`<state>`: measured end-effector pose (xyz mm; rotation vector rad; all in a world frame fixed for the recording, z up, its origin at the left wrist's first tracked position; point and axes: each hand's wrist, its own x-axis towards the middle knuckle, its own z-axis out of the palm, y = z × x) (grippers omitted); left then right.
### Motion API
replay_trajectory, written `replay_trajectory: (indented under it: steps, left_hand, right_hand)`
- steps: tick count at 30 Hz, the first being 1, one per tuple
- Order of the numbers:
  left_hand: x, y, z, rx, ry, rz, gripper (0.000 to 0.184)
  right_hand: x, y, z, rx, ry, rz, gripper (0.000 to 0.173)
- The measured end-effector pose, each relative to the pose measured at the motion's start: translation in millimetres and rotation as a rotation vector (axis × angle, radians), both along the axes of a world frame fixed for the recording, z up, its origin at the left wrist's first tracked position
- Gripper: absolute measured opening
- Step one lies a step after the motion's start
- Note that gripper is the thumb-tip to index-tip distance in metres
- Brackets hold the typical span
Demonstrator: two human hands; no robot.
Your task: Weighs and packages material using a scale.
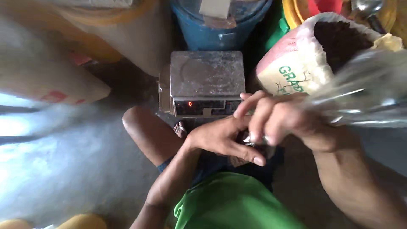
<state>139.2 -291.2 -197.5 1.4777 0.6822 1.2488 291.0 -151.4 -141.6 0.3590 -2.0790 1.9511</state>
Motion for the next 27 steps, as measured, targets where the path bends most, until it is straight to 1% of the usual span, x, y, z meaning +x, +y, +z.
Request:
replay_trajectory:
  steps: [4, 5, 7, 8, 10, 12, 14, 16, 17, 18, 20, 21, 22, 25, 27]
  left_hand:
    - [-7.5, 4.4, -5.6, 0.015, 0.038, 0.032, 0.027]
    - [-4.3, 3.9, -6.1, 0.003, 0.053, 0.066, 0.024]
    - [5.3, 2.2, -3.9, -0.066, 0.063, 0.097, 0.011]
    - [10.0, 2.9, -3.3, -0.095, 0.061, 0.080, 0.011]
    - [19.3, 6.8, -6.3, -0.116, -0.010, -0.014, 0.026]
    - [26.7, 7.7, -10.7, -0.161, -0.138, -0.054, 0.034]
    - [30.7, 4.1, -16.8, -0.219, -0.251, -0.050, 0.033]
    - [34.1, -2.7, -24.1, -0.252, -0.294, 0.016, 0.027]
    - [35.4, -5.8, -28.3, -0.252, -0.301, 0.044, 0.024]
    - [37.9, -7.1, -32.5, -0.263, -0.357, 0.016, 0.023]
    - [41.0, -9.9, -39.6, -0.305, -0.382, -0.031, 0.019]
    - [40.4, -12.8, -42.1, -0.325, -0.349, -0.025, 0.022]
    - [39.1, -15.2, -43.7, -0.338, -0.345, -0.005, 0.027]
    - [38.1, -18.0, -45.6, -0.370, -0.436, 0.101, 0.039]
    - [36.6, -16.2, -50.0, -0.387, -0.487, 0.193, 0.044]
  right_hand:
    - [-3.6, -7.0, 4.0, 0.191, -0.057, -0.096, 0.044]
    - [-4.3, -6.8, 3.3, 0.232, -0.059, -0.102, 0.044]
    - [-10.2, -7.3, 4.3, 0.304, -0.091, -0.089, 0.042]
    - [-14.6, -7.6, 4.6, 0.311, -0.124, -0.088, 0.041]
    - [-20.3, -5.9, 0.8, 0.214, -0.191, -0.085, 0.044]
    - [-20.4, -3.8, -6.6, 0.061, -0.220, -0.099, 0.048]
    - [-14.6, -2.5, -18.4, -0.038, -0.237, -0.060, 0.048]
    - [-3.1, -4.0, -28.6, -0.050, -0.340, 0.042, 0.045]
    - [0.3, -7.2, -32.5, -0.043, -0.412, 0.057, 0.041]
    - [1.0, -9.8, -34.0, -0.039, -0.455, 0.078, 0.040]
    - [-1.5, -14.6, -38.8, -0.104, -0.457, 0.012, 0.044]
    - [-3.2, -16.3, -41.8, -0.178, -0.458, -0.024, 0.047]
    - [-5.4, -17.9, -44.5, -0.261, -0.470, -0.068, 0.050]
    - [-14.8, -25.2, -55.9, -0.520, -0.514, -0.213, 0.054]
    - [-19.8, -25.3, -63.7, -0.603, -0.520, -0.346, 0.051]
